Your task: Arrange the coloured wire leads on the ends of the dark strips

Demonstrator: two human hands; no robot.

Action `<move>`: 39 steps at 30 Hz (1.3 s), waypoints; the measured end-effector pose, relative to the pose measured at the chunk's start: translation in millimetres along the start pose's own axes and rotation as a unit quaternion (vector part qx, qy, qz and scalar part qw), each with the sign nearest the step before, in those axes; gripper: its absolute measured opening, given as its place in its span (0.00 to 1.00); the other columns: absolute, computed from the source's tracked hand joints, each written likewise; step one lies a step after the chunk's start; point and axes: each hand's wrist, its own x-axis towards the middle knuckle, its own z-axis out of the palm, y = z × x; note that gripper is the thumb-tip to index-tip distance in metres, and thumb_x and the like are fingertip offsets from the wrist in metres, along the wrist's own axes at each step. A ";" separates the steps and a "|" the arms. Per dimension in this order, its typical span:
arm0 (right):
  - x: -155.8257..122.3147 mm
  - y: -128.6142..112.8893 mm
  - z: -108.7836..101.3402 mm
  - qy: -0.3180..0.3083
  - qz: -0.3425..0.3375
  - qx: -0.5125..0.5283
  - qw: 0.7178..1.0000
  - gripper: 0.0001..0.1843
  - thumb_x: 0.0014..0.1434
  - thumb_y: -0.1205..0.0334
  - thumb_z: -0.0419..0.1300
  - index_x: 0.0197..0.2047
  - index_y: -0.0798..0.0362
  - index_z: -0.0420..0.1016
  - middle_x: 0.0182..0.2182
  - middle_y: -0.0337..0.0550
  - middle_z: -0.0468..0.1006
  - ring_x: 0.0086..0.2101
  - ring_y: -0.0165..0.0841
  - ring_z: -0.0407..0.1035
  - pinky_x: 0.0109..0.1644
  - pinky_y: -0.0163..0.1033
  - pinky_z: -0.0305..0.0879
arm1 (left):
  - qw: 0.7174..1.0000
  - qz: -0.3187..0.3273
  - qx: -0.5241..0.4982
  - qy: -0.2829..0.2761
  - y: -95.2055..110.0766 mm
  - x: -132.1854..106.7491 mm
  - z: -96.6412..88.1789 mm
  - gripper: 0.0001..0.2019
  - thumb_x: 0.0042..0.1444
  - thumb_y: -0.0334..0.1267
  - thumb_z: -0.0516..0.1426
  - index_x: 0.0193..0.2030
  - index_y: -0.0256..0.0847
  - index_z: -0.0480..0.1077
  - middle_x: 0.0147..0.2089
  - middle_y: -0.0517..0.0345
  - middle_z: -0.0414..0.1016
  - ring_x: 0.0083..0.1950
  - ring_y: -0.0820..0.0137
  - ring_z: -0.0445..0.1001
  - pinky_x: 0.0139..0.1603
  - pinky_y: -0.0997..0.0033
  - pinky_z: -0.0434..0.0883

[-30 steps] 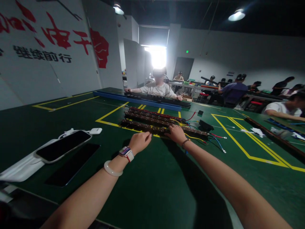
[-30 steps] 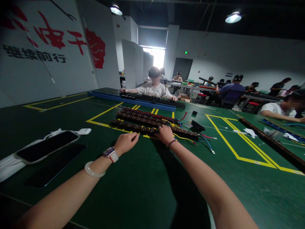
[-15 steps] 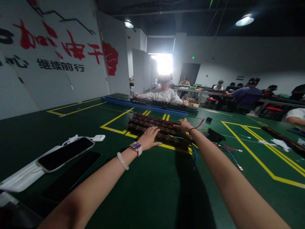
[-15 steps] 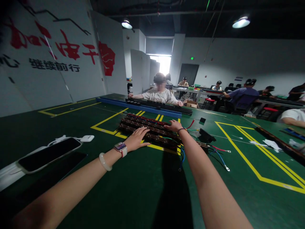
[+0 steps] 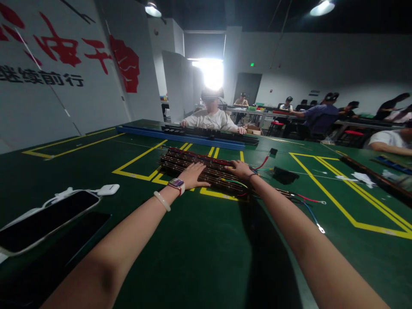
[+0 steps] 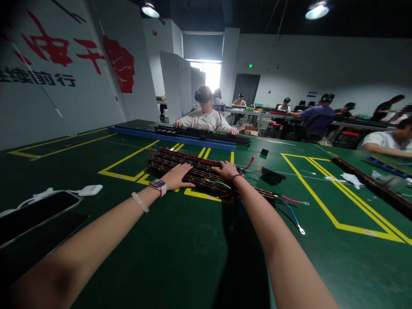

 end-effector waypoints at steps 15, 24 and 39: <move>-119.7 60.0 -17.5 0.003 0.084 -0.011 0.996 0.36 0.58 0.34 0.44 0.60 0.49 0.63 0.50 0.54 0.70 0.50 0.47 0.64 0.52 0.47 0.58 | 0.993 0.103 -0.053 0.036 104.3 1.0 14.1 0.47 0.41 0.70 0.52 0.60 0.35 0.58 0.62 0.40 0.60 0.64 0.54 0.56 0.66 0.57 0.47; -255.7 149.3 -34.4 0.009 0.178 0.007 0.984 0.38 0.57 0.36 0.44 0.61 0.54 0.62 0.52 0.56 0.69 0.51 0.46 0.65 0.55 0.48 0.59 | 0.970 0.233 -0.026 0.062 219.9 26.7 39.4 0.50 0.40 0.74 0.47 0.59 0.32 0.60 0.60 0.42 0.63 0.62 0.56 0.59 0.65 0.59 0.48; -343.5 152.4 -70.1 0.065 0.181 -0.175 0.966 0.36 0.58 0.36 0.43 0.64 0.45 0.56 0.63 0.48 0.56 0.62 0.48 0.49 0.62 0.60 0.44 | 0.969 0.211 -0.076 0.102 330.1 15.2 41.4 0.46 0.48 0.59 0.56 0.67 0.33 0.48 0.70 0.40 0.40 0.71 0.52 0.35 0.68 0.46 0.37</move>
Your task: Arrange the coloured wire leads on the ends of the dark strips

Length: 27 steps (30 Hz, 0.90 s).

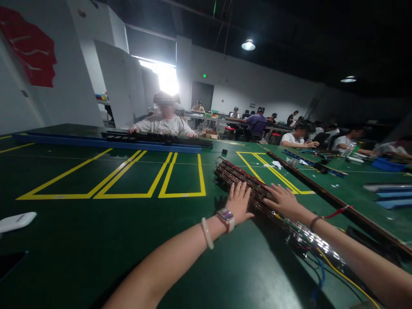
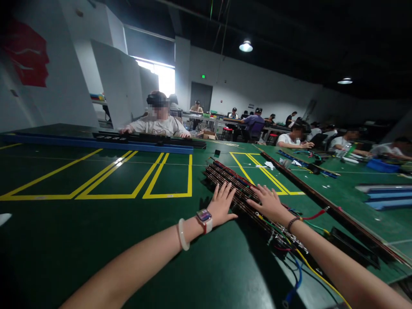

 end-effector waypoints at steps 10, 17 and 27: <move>25.1 -81.1 27.3 0.090 -0.155 -0.077 0.981 0.26 0.65 0.59 0.44 0.66 0.41 0.52 0.63 0.45 0.57 0.60 0.46 0.53 0.61 0.62 0.44 | 0.987 -0.139 0.027 0.073 -118.2 -128.5 -97.0 0.22 0.60 0.44 0.48 0.61 0.47 0.56 0.69 0.51 0.48 0.70 0.59 0.44 0.66 0.44 0.47; 38.6 -79.6 39.1 0.032 -0.065 -0.080 0.994 0.27 0.66 0.56 0.41 0.67 0.34 0.43 0.63 0.43 0.56 0.59 0.51 0.54 0.54 0.63 0.57 | 0.970 -0.206 0.069 0.113 -161.6 -186.5 -125.6 0.19 0.60 0.43 0.48 0.58 0.46 0.60 0.63 0.51 0.59 0.67 0.60 0.52 0.66 0.45 0.48; 65.4 -42.3 52.5 0.032 0.005 -0.072 0.997 0.27 0.65 0.54 0.38 0.67 0.37 0.46 0.62 0.48 0.59 0.56 0.52 0.59 0.49 0.65 0.60 | 0.974 -0.200 0.057 0.085 -165.8 -210.4 -128.0 0.20 0.59 0.44 0.48 0.58 0.47 0.61 0.64 0.53 0.58 0.68 0.61 0.50 0.66 0.45 0.49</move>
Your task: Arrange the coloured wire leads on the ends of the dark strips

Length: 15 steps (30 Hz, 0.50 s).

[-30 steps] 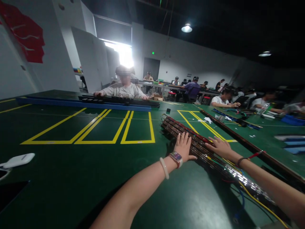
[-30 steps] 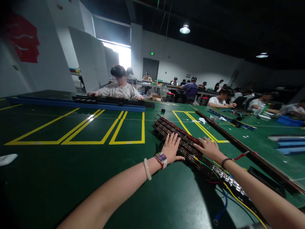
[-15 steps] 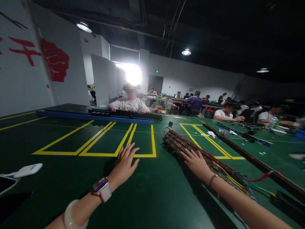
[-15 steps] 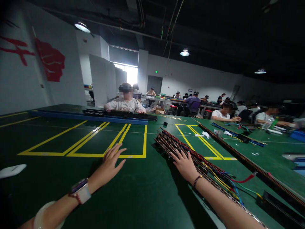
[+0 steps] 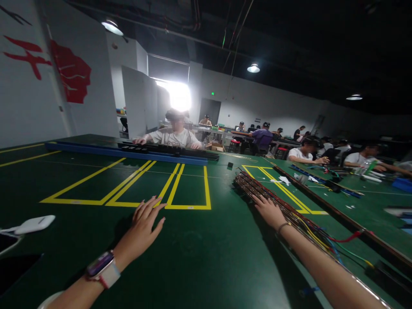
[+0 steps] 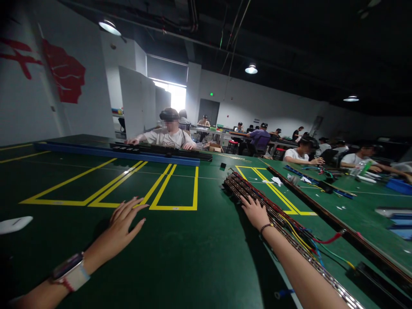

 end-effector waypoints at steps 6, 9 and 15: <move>4.5 40.3 17.5 -0.009 0.030 -0.009 0.999 0.27 0.64 0.53 0.38 0.66 0.38 0.49 0.61 0.47 0.60 0.56 0.52 0.58 0.49 0.66 0.58 | 0.999 -0.014 -0.029 -0.003 0.0 -0.4 -2.7 0.12 0.58 0.45 0.50 0.45 0.46 0.67 0.59 0.54 0.63 0.66 0.60 0.53 0.65 0.45 0.51; 4.0 58.0 19.3 -0.013 0.036 -0.003 0.999 0.27 0.64 0.53 0.38 0.65 0.40 0.51 0.61 0.49 0.61 0.55 0.51 0.59 0.51 0.68 0.55 | 0.999 -0.013 -0.037 -0.008 3.8 0.1 -3.3 0.11 0.58 0.45 0.50 0.44 0.46 0.67 0.58 0.54 0.64 0.66 0.60 0.54 0.66 0.46 0.51; -2.3 49.1 -22.7 0.078 0.069 0.222 0.970 0.24 0.59 0.50 0.46 0.52 0.56 0.65 0.50 0.57 0.70 0.51 0.47 0.64 0.55 0.58 0.55 | 0.999 -0.022 -0.040 -0.011 8.2 2.9 -7.6 0.12 0.58 0.44 0.48 0.44 0.44 0.68 0.57 0.51 0.64 0.64 0.58 0.55 0.64 0.45 0.53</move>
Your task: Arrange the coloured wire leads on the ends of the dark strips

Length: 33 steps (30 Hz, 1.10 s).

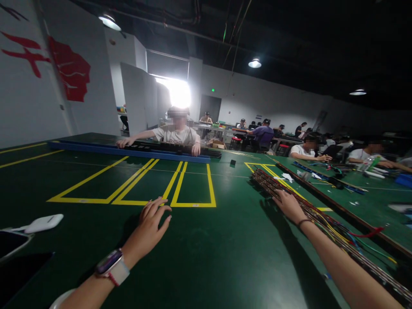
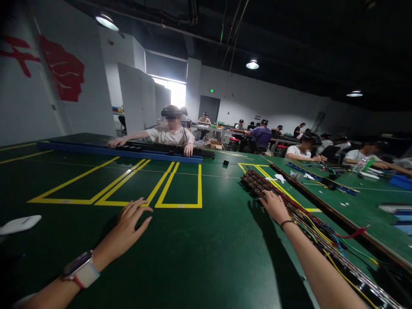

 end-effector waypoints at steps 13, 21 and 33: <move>-199.4 -213.6 -150.4 0.064 0.016 0.732 0.678 0.08 0.59 0.59 0.55 0.31 0.49 0.59 0.20 0.34 0.55 0.21 0.29 0.54 0.23 0.34 0.54 | 0.998 -0.049 -0.029 -0.036 -7.2 6.7 -8.1 0.17 0.57 0.47 0.46 0.46 0.41 0.66 0.57 0.46 0.61 0.64 0.54 0.55 0.62 0.45 0.56; -211.2 -239.9 -148.8 0.040 0.019 0.781 0.623 0.08 0.60 0.58 0.56 0.32 0.49 0.59 0.20 0.33 0.55 0.21 0.27 0.53 0.21 0.32 0.51 | 0.998 -0.043 -0.005 -0.049 -14.9 7.6 -9.4 0.17 0.57 0.47 0.46 0.48 0.42 0.64 0.58 0.48 0.59 0.64 0.56 0.54 0.62 0.47 0.56; -214.8 -244.3 -145.5 0.040 -0.006 0.788 0.615 0.08 0.60 0.57 0.55 0.34 0.48 0.58 0.20 0.33 0.55 0.20 0.27 0.53 0.19 0.31 0.52 | 0.998 -0.031 0.039 -0.044 -29.0 5.7 -1.9 0.15 0.59 0.48 0.45 0.49 0.46 0.61 0.58 0.55 0.59 0.63 0.62 0.55 0.62 0.51 0.57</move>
